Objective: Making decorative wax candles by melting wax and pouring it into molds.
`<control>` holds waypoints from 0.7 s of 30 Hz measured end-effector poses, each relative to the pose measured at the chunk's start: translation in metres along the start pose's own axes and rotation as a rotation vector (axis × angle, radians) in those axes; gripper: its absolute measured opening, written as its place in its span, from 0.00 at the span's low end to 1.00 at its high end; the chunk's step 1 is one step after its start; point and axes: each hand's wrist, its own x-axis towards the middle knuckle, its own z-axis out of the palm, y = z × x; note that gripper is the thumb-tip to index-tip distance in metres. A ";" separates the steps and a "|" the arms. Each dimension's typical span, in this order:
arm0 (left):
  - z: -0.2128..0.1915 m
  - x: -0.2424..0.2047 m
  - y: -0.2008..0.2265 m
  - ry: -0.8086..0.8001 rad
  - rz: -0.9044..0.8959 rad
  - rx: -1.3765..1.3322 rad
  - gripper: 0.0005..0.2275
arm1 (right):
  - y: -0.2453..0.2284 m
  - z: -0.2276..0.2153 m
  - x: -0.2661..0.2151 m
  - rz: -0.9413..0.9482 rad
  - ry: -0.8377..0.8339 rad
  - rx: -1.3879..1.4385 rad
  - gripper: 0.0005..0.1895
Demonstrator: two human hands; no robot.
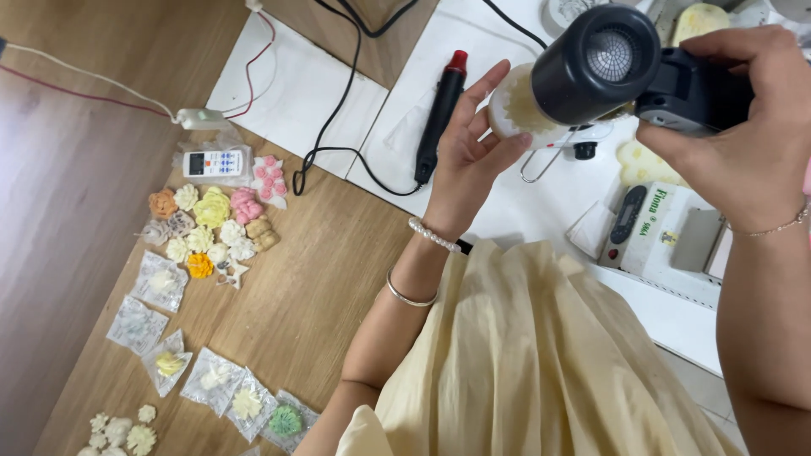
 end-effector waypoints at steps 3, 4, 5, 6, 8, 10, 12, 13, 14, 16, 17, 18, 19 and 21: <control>0.007 0.004 -0.004 -0.039 -0.006 -0.022 0.33 | 0.020 -0.005 -0.022 0.008 0.029 -0.045 0.29; 0.008 0.006 -0.004 -0.056 0.003 -0.010 0.33 | 0.031 -0.005 -0.030 0.042 0.037 -0.036 0.28; 0.011 0.007 -0.004 -0.067 -0.002 -0.011 0.33 | 0.032 -0.008 -0.032 0.050 0.043 -0.042 0.28; 0.013 0.008 -0.003 -0.091 0.000 -0.023 0.33 | 0.033 -0.011 -0.034 0.071 0.039 -0.040 0.29; 0.016 0.012 -0.004 -0.122 -0.003 -0.037 0.33 | 0.032 -0.015 -0.036 0.100 0.037 -0.043 0.30; 0.019 0.016 -0.007 -0.146 0.019 -0.029 0.33 | 0.028 -0.019 -0.036 0.091 0.050 -0.080 0.29; 0.023 0.019 -0.006 -0.167 0.027 -0.033 0.32 | 0.033 -0.024 -0.040 0.103 0.048 -0.086 0.29; 0.025 0.020 -0.005 -0.180 0.038 -0.035 0.32 | 0.035 -0.027 -0.041 0.109 0.042 -0.086 0.29; 0.026 0.023 -0.005 -0.185 0.036 -0.036 0.32 | 0.037 -0.027 -0.040 0.112 0.045 -0.089 0.29; 0.026 0.026 -0.007 -0.188 0.001 -0.050 0.32 | 0.043 -0.028 -0.039 0.124 0.040 -0.071 0.29; 0.026 0.028 -0.009 -0.190 -0.001 -0.051 0.32 | 0.045 -0.028 -0.039 0.127 0.040 -0.073 0.29; 0.025 0.030 -0.010 -0.194 0.010 -0.041 0.32 | 0.049 -0.028 -0.039 0.127 0.039 -0.062 0.29; 0.025 0.032 -0.012 -0.198 0.021 -0.032 0.33 | 0.052 -0.028 -0.039 0.128 0.039 -0.052 0.28; 0.024 0.036 -0.010 -0.195 0.012 -0.031 0.33 | 0.055 -0.026 -0.038 0.144 0.038 -0.056 0.28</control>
